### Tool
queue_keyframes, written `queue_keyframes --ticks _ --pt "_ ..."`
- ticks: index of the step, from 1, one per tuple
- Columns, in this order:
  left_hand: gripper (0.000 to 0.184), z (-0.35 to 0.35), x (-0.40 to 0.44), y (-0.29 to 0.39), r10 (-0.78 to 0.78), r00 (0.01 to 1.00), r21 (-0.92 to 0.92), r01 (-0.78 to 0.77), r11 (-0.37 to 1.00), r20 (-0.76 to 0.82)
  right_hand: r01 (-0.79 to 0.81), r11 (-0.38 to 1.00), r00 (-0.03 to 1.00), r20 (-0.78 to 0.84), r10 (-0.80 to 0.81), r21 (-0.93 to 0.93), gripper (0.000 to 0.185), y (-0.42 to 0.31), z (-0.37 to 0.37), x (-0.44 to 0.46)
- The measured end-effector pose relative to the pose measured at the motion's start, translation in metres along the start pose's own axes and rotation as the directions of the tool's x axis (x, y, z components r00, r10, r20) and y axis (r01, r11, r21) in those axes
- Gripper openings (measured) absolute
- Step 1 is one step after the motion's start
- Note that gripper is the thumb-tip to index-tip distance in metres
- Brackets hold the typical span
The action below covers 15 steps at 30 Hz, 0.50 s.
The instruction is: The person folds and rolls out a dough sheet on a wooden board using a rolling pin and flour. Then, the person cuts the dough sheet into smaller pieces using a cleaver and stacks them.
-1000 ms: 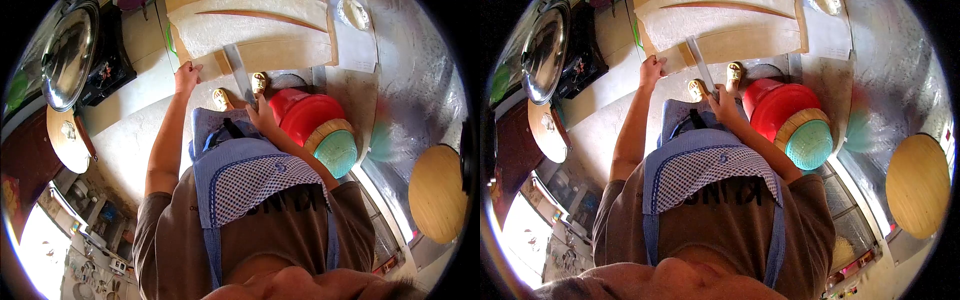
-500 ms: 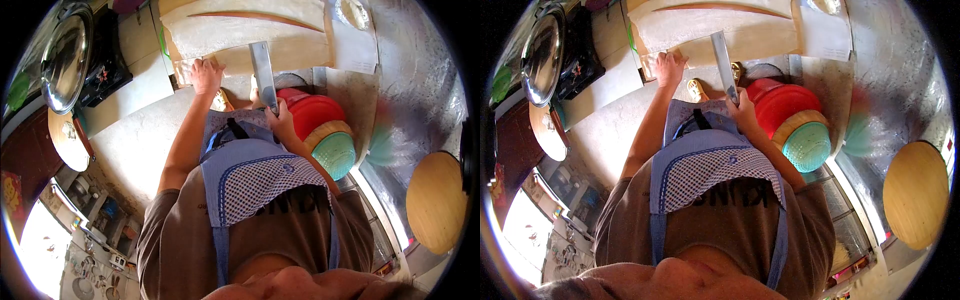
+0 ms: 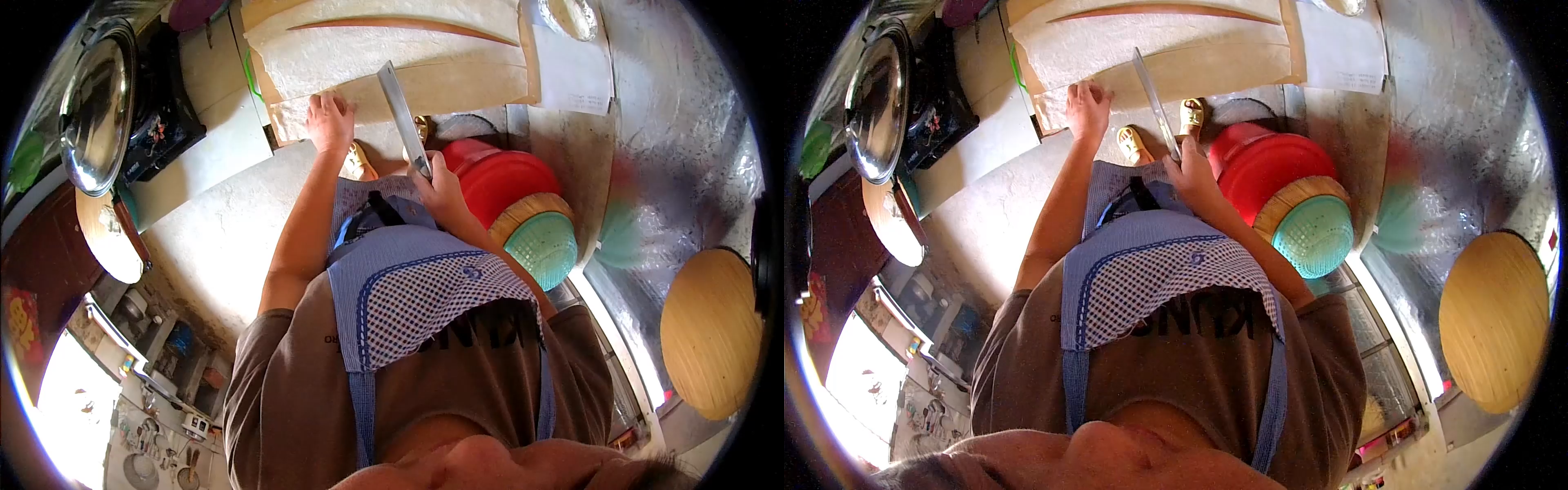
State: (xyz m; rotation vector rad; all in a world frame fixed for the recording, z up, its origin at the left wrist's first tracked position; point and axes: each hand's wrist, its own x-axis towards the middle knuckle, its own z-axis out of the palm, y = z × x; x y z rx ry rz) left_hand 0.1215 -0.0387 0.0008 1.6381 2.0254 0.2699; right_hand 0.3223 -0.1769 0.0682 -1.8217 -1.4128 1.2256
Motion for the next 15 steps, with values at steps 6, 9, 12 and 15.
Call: queue_keyframes --ticks 6,9,12,15 --pt "0.042 -0.006 0.001 0.005 0.045 0.995 -0.007 -0.046 0.999 -0.091 0.006 1.000 1.000 0.017 -0.005 -0.026 0.033 -0.003 0.002 0.000" --pt "0.037 -0.007 0.003 0.007 0.027 0.998 -0.001 -0.027 1.000 -0.049 -0.078 0.996 0.996 0.040 0.080 -0.044 0.033 -0.015 0.002 0.002" --pt "0.027 -0.003 0.006 0.003 0.040 0.999 0.025 -0.040 0.999 -0.019 -0.135 0.987 0.988 0.063 0.140 -0.086 0.033 -0.025 0.001 0.003" --pt "0.019 -0.004 0.004 0.000 0.072 0.996 0.027 -0.073 0.997 0.046 -0.128 0.985 0.990 0.047 0.134 -0.114 0.033 -0.009 0.012 0.003"
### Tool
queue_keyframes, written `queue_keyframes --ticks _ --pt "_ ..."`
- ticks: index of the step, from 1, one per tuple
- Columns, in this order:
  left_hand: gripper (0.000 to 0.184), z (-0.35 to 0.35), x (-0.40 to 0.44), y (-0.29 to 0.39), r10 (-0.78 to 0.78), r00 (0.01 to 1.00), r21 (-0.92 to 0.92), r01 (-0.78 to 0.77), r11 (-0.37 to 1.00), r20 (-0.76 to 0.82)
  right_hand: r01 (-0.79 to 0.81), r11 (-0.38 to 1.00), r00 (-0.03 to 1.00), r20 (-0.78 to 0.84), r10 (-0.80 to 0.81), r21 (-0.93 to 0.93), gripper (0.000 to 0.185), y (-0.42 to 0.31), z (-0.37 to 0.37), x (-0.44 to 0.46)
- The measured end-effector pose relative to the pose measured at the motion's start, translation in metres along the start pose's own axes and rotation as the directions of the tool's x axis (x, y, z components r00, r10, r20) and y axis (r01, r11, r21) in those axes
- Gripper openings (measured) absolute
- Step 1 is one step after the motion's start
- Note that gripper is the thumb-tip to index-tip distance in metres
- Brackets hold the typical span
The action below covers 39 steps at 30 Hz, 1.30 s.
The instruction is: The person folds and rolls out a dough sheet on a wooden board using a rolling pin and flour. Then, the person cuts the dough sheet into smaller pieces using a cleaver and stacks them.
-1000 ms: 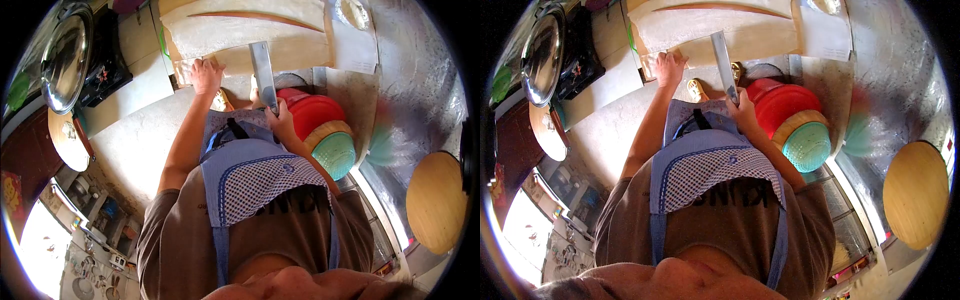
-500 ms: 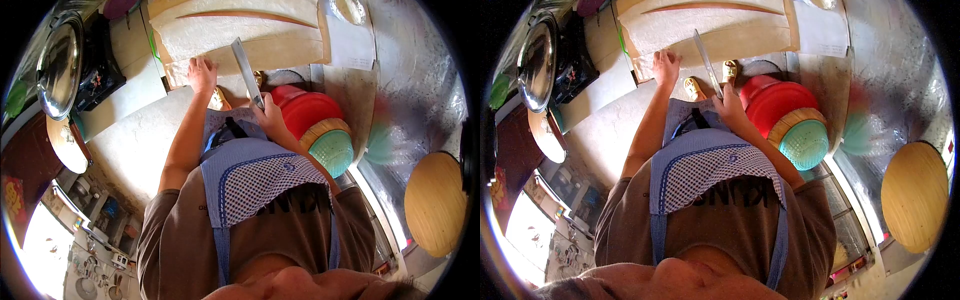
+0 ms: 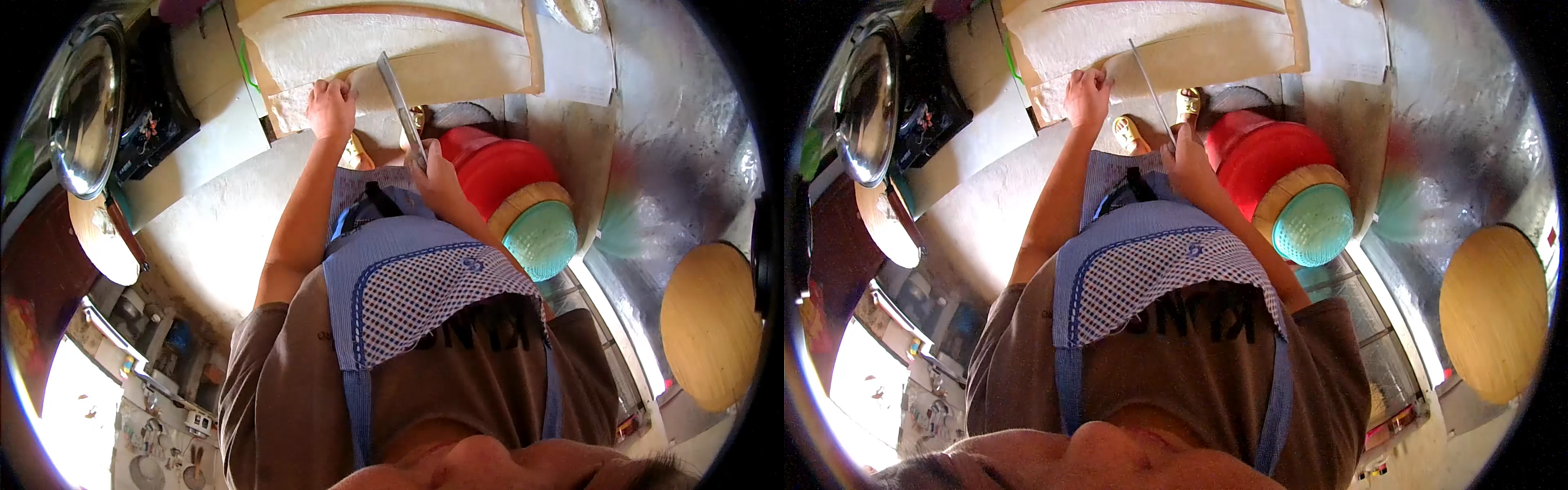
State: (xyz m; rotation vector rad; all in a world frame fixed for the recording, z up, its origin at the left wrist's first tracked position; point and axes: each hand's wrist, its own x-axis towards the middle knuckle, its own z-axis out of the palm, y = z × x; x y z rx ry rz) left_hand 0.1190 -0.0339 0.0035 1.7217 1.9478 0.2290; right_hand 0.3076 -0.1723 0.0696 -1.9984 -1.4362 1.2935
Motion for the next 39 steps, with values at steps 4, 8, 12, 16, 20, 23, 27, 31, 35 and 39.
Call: queue_keyframes --ticks 4,8,12,16,20,23,27,31,35,39 --pt "0.014 -0.001 0.005 0.000 0.025 0.999 -0.064 -0.027 0.998 -0.022 -0.008 1.000 0.998 -0.054 0.009 0.018 0.031 0.021 0.016 0.000" --pt "0.011 -0.004 0.003 0.001 0.125 0.991 -0.086 -0.129 0.988 -0.045 -0.057 0.997 0.998 -0.014 0.058 0.060 0.030 0.014 0.007 0.003" --pt "0.013 -0.001 0.007 0.004 0.126 0.988 -0.147 -0.139 0.979 -0.090 0.043 0.998 0.997 -0.064 -0.040 0.044 0.032 0.021 0.014 0.003" --pt "0.017 -0.011 -0.003 0.005 0.030 0.998 -0.411 -0.048 0.910 -0.049 0.011 1.000 0.996 -0.085 -0.010 0.013 0.030 0.026 0.023 -0.002" --pt "0.019 -0.011 -0.003 0.003 0.001 0.999 -0.528 -0.027 0.849 -0.050 -0.007 0.998 0.998 -0.057 0.010 0.056 0.032 0.018 0.012 -0.001" --pt "0.020 -0.007 0.000 -0.002 0.018 0.997 -0.550 -0.053 0.834 -0.069 0.043 0.993 0.997 -0.071 -0.035 0.112 0.031 0.020 0.006 0.002" --pt "0.020 -0.008 0.001 -0.004 0.012 0.999 -0.504 -0.032 0.863 -0.043 -0.016 0.995 0.999 -0.033 0.019 0.102 0.036 0.022 0.003 0.002" --pt "0.020 -0.003 0.000 -0.010 0.008 0.999 -0.568 -0.027 0.823 -0.037 0.026 0.984 0.993 -0.114 -0.006 0.178 0.043 0.023 -0.008 -0.005" --pt "0.021 -0.019 -0.007 0.006 -0.095 0.991 -0.692 0.133 0.709 0.093 0.055 0.978 0.990 -0.138 -0.027 0.200 0.044 0.036 -0.010 -0.007" --pt "0.020 -0.024 -0.004 0.012 -0.074 0.995 -0.739 0.095 0.667 0.062 0.000 0.986 0.997 -0.076 0.013 0.170 0.045 0.040 -0.009 -0.010"
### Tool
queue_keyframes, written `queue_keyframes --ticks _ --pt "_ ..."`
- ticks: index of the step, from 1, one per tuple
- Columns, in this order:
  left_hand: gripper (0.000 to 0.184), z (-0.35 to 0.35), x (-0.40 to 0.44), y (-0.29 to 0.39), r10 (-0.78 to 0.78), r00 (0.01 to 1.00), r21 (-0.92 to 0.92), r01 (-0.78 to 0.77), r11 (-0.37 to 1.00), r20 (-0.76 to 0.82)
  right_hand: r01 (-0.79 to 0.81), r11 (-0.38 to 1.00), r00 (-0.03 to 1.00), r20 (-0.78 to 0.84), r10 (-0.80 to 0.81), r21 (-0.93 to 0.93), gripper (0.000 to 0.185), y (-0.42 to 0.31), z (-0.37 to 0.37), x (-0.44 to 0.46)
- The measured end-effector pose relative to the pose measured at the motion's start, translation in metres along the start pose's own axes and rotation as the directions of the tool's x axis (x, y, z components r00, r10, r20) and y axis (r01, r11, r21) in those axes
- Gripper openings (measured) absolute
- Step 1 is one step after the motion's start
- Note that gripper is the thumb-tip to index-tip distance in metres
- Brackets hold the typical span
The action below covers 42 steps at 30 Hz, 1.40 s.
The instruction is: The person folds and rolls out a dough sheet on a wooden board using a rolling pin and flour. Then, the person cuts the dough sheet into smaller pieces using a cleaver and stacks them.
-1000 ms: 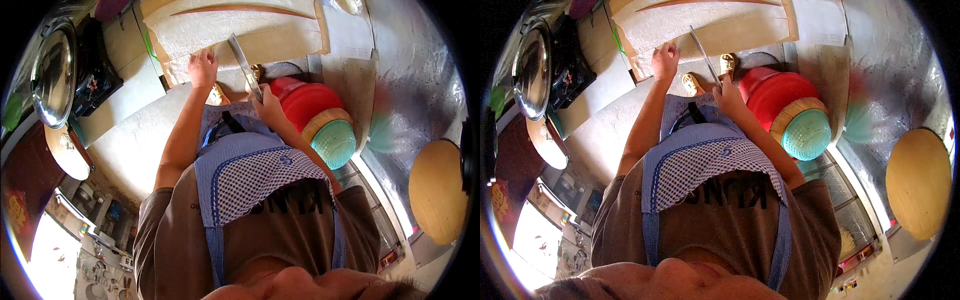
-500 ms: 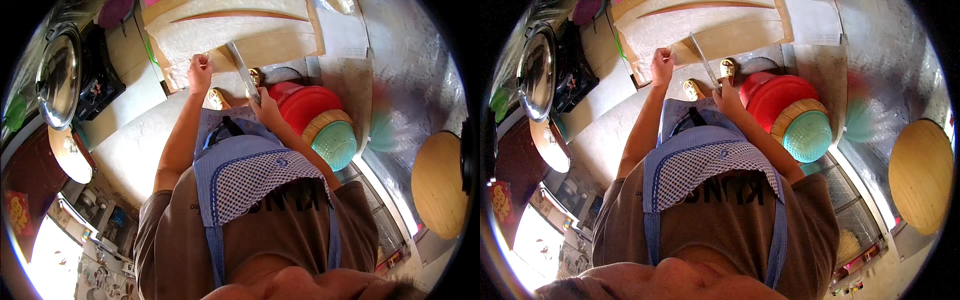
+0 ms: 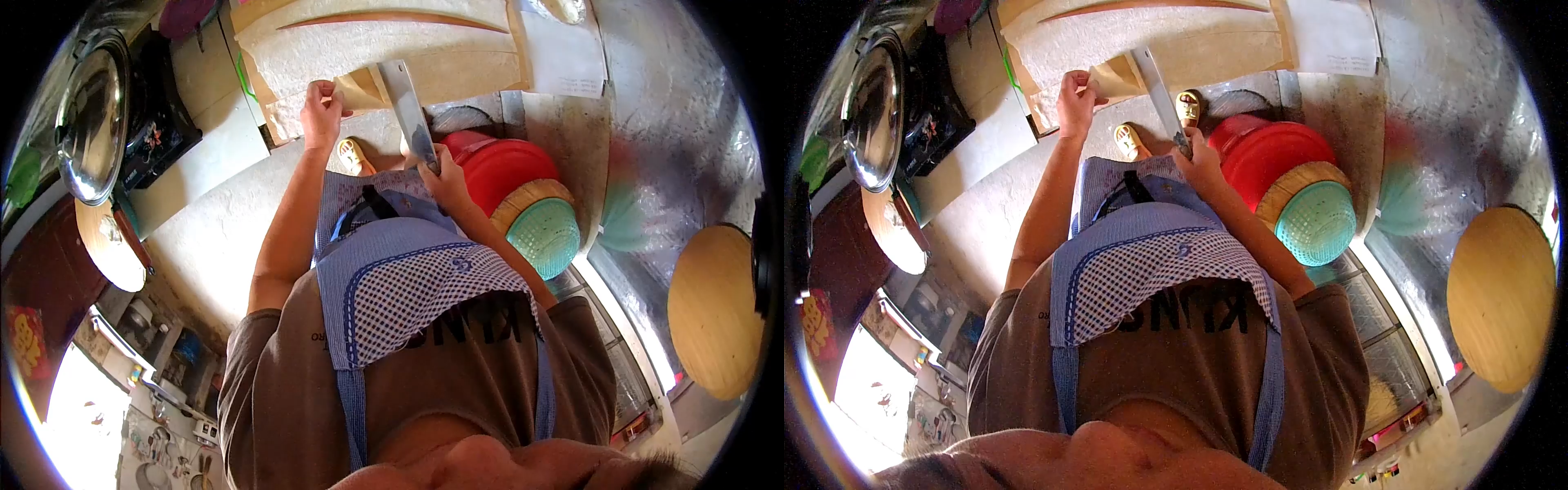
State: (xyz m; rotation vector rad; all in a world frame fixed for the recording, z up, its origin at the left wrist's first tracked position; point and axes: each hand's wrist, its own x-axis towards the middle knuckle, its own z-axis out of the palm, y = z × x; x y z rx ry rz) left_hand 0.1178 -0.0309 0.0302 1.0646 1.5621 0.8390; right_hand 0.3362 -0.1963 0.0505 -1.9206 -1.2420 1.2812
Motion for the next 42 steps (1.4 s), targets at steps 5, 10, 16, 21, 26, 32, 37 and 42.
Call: queue_keyframes --ticks 5,10,16,21,26,32,37,42 --pt "0.019 0.002 0.008 0.003 0.107 0.994 0.050 -0.108 0.993 0.021 -0.023 1.000 0.999 0.046 0.022 0.015 0.036 -0.009 0.005 -0.002" --pt "0.019 0.000 0.003 0.002 0.107 0.994 0.110 -0.109 0.988 0.021 0.009 1.000 0.998 0.056 -0.007 -0.028 0.034 -0.011 0.008 -0.002" --pt "0.018 -0.002 -0.006 0.002 0.068 0.998 0.109 -0.069 0.992 0.010 0.052 0.992 0.997 0.063 -0.045 -0.116 0.032 0.001 0.015 0.003" --pt "0.018 -0.005 -0.010 0.003 0.063 0.998 0.008 -0.063 0.998 0.019 0.006 0.995 0.996 0.088 0.003 -0.100 0.032 0.002 0.015 0.004" --pt "0.021 -0.045 -0.003 -0.010 0.063 0.997 -0.018 -0.064 0.998 -0.047 -0.010 0.999 1.000 0.007 0.010 0.040 0.036 0.002 0.014 -0.002" --pt "0.021 -0.094 -0.009 -0.037 -0.038 0.986 0.393 0.099 0.914 -0.161 -0.020 0.999 0.994 -0.102 0.025 0.048 0.040 -0.015 0.001 -0.013" --pt "0.021 -0.067 -0.009 -0.029 0.447 0.893 0.746 -0.264 0.612 -0.051 -0.137 0.979 0.977 -0.142 0.158 0.152 0.038 0.000 -0.014 -0.015" --pt "0.018 0.006 0.023 -0.001 0.609 0.772 0.554 -0.592 0.586 0.181 -0.219 0.945 0.966 -0.079 0.244 0.241 0.036 -0.004 -0.040 -0.003"
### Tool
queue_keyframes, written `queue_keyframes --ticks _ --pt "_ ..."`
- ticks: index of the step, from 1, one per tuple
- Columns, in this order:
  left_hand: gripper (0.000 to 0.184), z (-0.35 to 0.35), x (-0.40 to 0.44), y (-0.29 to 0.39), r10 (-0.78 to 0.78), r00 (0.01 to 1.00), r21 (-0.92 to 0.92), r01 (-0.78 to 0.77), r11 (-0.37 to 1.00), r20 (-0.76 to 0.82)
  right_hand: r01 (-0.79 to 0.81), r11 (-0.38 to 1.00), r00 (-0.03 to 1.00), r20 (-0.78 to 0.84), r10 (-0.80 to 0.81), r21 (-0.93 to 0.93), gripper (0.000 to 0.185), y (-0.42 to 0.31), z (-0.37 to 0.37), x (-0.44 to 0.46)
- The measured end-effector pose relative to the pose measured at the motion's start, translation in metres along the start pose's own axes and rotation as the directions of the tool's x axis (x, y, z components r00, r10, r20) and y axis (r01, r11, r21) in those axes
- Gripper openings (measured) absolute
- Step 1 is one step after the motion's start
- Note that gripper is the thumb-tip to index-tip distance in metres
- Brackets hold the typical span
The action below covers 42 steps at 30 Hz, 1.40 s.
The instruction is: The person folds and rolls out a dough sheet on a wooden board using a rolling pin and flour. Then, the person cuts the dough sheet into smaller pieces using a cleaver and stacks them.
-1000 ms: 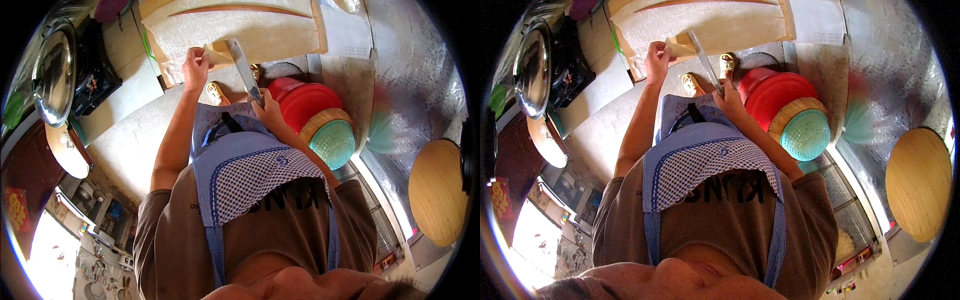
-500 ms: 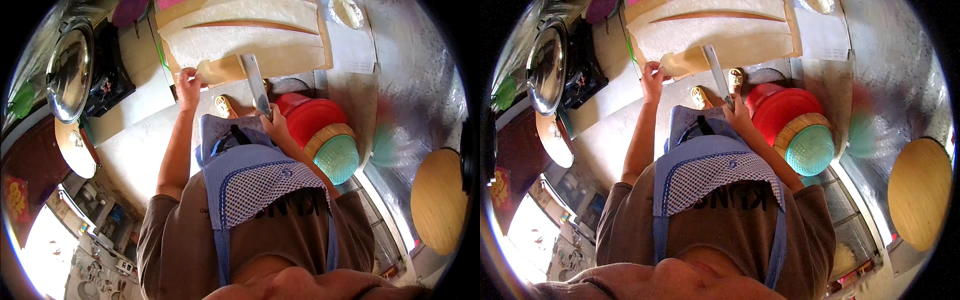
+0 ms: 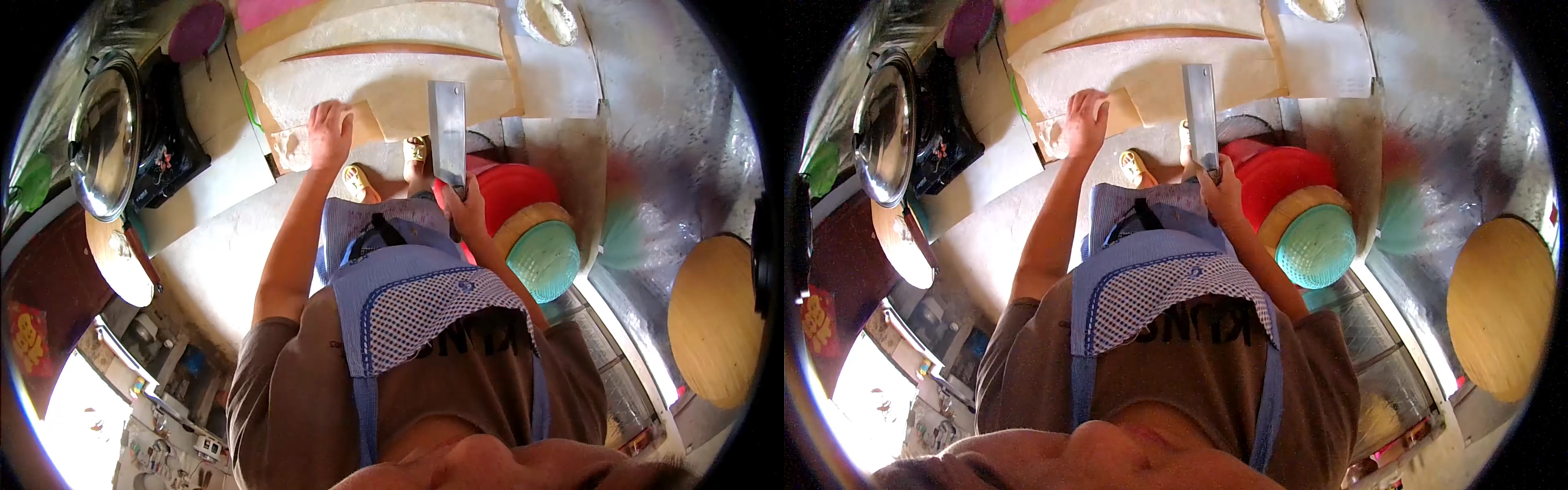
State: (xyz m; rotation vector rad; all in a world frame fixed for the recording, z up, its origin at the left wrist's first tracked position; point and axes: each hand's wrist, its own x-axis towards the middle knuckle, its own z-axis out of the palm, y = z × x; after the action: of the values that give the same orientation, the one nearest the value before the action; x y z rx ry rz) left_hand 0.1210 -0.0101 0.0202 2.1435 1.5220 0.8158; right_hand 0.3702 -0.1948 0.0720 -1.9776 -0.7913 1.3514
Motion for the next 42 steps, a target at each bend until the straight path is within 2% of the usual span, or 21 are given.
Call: queue_keyframes --ticks 2,3,4,6,7,8,11,13,14,16,17,20,21,23,25,30,32,35,38,40,42 --pt "0.020 0.014 0.032 -0.007 0.025 1.000 0.000 -0.025 1.000 -0.005 -0.006 0.996 1.000 0.006 0.006 0.092 0.035 -0.008 -0.009 0.006" --pt "0.022 0.022 0.049 -0.017 0.069 0.995 0.049 -0.065 0.997 -0.068 0.001 0.996 1.000 0.006 -0.002 0.093 0.035 -0.012 -0.012 0.011" --pt "0.024 0.027 0.067 -0.022 0.114 0.986 0.100 -0.102 0.990 -0.124 0.086 0.992 0.995 -0.053 -0.082 0.093 0.031 -0.015 -0.016 0.016" --pt "0.026 0.032 0.105 -0.028 0.083 0.992 0.086 -0.075 0.993 -0.094 0.171 0.981 0.981 -0.111 -0.161 0.091 0.027 -0.016 -0.025 0.025" --pt "0.028 0.039 0.123 -0.033 0.092 0.988 0.143 -0.074 0.987 -0.122 0.204 0.977 0.974 -0.114 -0.197 0.060 0.027 -0.017 -0.033 0.031" --pt "0.028 0.048 0.141 -0.038 0.093 0.988 0.144 -0.075 0.987 -0.122 0.183 0.983 0.976 -0.126 -0.178 0.030 0.030 -0.017 -0.041 0.034" --pt "0.033 0.068 0.179 -0.043 0.104 0.991 0.202 -0.086 0.976 -0.079 0.150 0.989 0.977 -0.151 -0.149 -0.004 0.033 -0.020 -0.057 0.043" --pt "0.039 0.077 0.195 -0.036 0.027 0.999 0.477 -0.038 0.878 0.031 0.138 0.990 0.977 -0.165 -0.138 -0.008 0.034 -0.021 -0.062 0.048" --pt "0.039 0.080 0.201 -0.034 0.026 0.999 0.479 -0.038 0.877 0.031 0.124 0.992 0.977 -0.174 -0.126 -0.020 0.034 -0.022 -0.064 0.049" --pt "0.045 0.079 0.209 -0.026 -0.139 0.973 0.541 0.018 0.841 0.183 0.097 0.994 0.976 -0.192 -0.103 -0.041 0.035 -0.024 -0.068 0.054" --pt "0.045 0.079 0.211 -0.026 -0.118 0.978 0.553 0.001 0.833 0.175 0.099 0.994 0.976 -0.191 -0.104 -0.037 0.035 -0.023 -0.071 0.057" --pt "0.043 0.079 0.211 -0.031 0.004 0.988 0.535 -0.087 0.841 0.155 0.073 0.996 0.975 -0.208 -0.082 -0.051 0.035 -0.019 -0.075 0.064" --pt "0.043 0.082 0.212 -0.034 -0.001 0.987 0.536 -0.088 0.839 0.163 0.086 0.995 0.971 -0.220 -0.093 -0.041 0.035 -0.019 -0.076 0.066" --pt "0.038 0.087 0.216 -0.042 0.122 0.980 0.552 -0.192 0.811 0.160 0.094 0.995 0.969 -0.227 -0.098 -0.030 0.035 -0.021 -0.079 0.069" --pt "0.035 0.089 0.217 -0.046 0.174 0.969 0.541 -0.244 0.805 0.177 0.066 0.997 0.979 -0.196 -0.054 0.051 0.033 -0.029 -0.082 0.072" --pt "0.030 0.099 0.227 -0.065 0.295 0.937 0.477 -0.348 0.807 0.184 0.081 0.997 0.974 -0.211 -0.080 -0.001 0.031 -0.033 -0.086 0.084" --pt "0.030 0.101 0.233 -0.070 0.408 0.902 0.481 -0.422 0.769 0.139 0.097 0.995 0.972 -0.212 -0.098 -0.018 0.031 -0.034 -0.087 0.088" --pt "0.030 0.100 0.241 -0.075 0.329 0.919 0.480 -0.395 0.784 0.218 0.059 0.998 0.983 -0.174 -0.060 -0.013 0.032 -0.040 -0.088 0.092" --pt "0.031 0.101 0.255 -0.076 0.286 0.934 0.515 -0.356 0.780 0.214 0.094 0.995 0.977 -0.192 -0.096 -0.021 0.034 -0.040 -0.087 0.097" --pt "0.034 0.096 0.264 -0.073 0.336 0.923 0.485 -0.384 0.786 0.187 0.091 0.996 0.978 -0.187 -0.094 -0.024 0.034 -0.045 -0.086 0.099" --pt "0.031 0.093 0.266 -0.067 0.191 0.941 0.475 -0.308 0.824 0.280 0.119 0.993 0.977 -0.178 -0.120 -0.020 0.034 -0.046 -0.087 0.101"
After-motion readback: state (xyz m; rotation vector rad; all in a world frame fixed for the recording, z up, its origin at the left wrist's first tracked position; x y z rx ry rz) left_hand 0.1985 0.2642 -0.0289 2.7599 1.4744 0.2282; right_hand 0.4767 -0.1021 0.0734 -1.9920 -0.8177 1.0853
